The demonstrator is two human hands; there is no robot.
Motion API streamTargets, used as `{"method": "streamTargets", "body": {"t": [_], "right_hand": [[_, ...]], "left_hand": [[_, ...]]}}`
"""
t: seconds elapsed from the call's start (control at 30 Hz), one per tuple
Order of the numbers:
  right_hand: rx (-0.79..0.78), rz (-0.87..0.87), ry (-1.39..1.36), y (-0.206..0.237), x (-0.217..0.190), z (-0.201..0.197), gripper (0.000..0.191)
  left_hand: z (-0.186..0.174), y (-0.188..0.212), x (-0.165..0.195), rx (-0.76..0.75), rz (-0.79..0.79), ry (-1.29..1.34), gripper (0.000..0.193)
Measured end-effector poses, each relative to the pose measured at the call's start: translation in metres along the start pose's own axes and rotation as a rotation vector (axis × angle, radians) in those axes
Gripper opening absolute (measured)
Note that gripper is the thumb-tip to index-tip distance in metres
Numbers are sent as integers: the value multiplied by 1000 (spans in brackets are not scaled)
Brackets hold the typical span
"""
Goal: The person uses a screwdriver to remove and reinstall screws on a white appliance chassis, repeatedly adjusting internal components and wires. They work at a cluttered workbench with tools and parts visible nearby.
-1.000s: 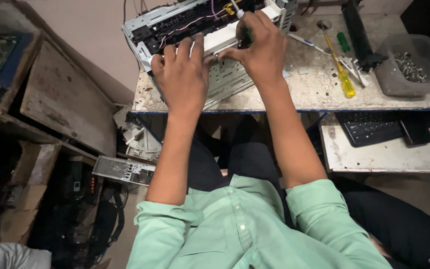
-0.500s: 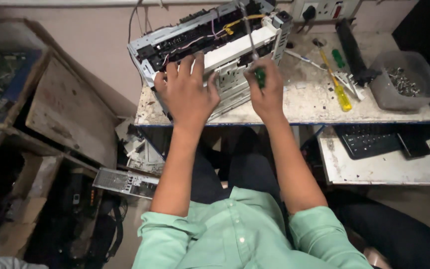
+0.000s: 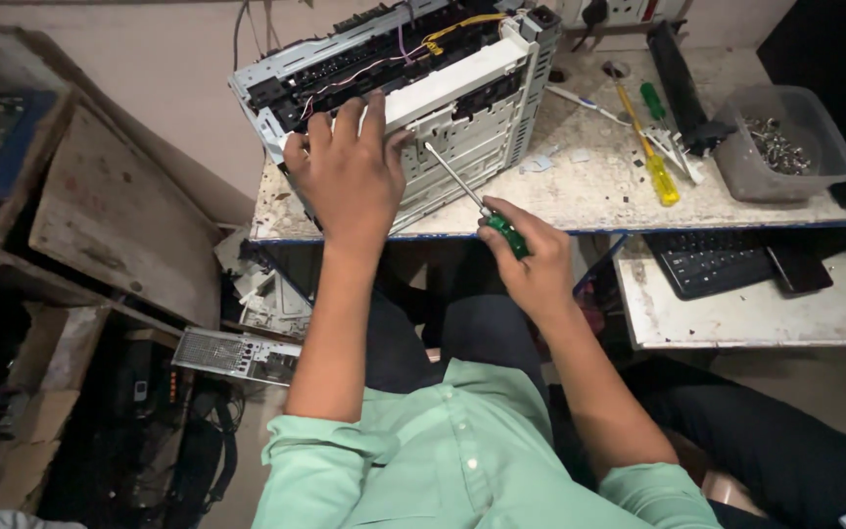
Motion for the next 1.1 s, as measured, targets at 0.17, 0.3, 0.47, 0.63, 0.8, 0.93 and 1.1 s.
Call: {"method": "streamTargets", "body": {"t": [0.17, 0.3, 0.47, 0.63, 0.8, 0.93, 1.1], "right_hand": [[-2, 8, 9, -9, -8, 2, 32], [-11, -15, 19, -12, -10, 4, 31], [-17, -29, 38, -14, -14, 5, 32], [-1, -87, 200, -14, -28, 4, 34], [26, -169, 349, -17, -45, 2, 36], [-50, -234, 493, -23, -55, 1, 37], [-113, -258, 588, -30, -70, 1, 37]], "left_hand": [[-1, 1, 0, -5, 0, 7, 45], [0, 2, -1, -12, -3, 10, 45], [3, 3, 0, -23, -14, 35, 47], [4, 4, -1, -52, -32, 55, 52], [7, 5, -2, -65, -51, 102, 51], [9, 8, -4, -53, -29, 107, 47], [10, 9, -5, -47, -1, 52, 51]]}}
Point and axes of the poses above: each hand's wrist, its own y-axis away from the middle knuckle, its own z-axis out of the palm, x = y × z, the point moved 6 cm from there along -y, towards the middle knuckle, and after that the axes turned 11 degrees about -z, right-handed, at the moved point
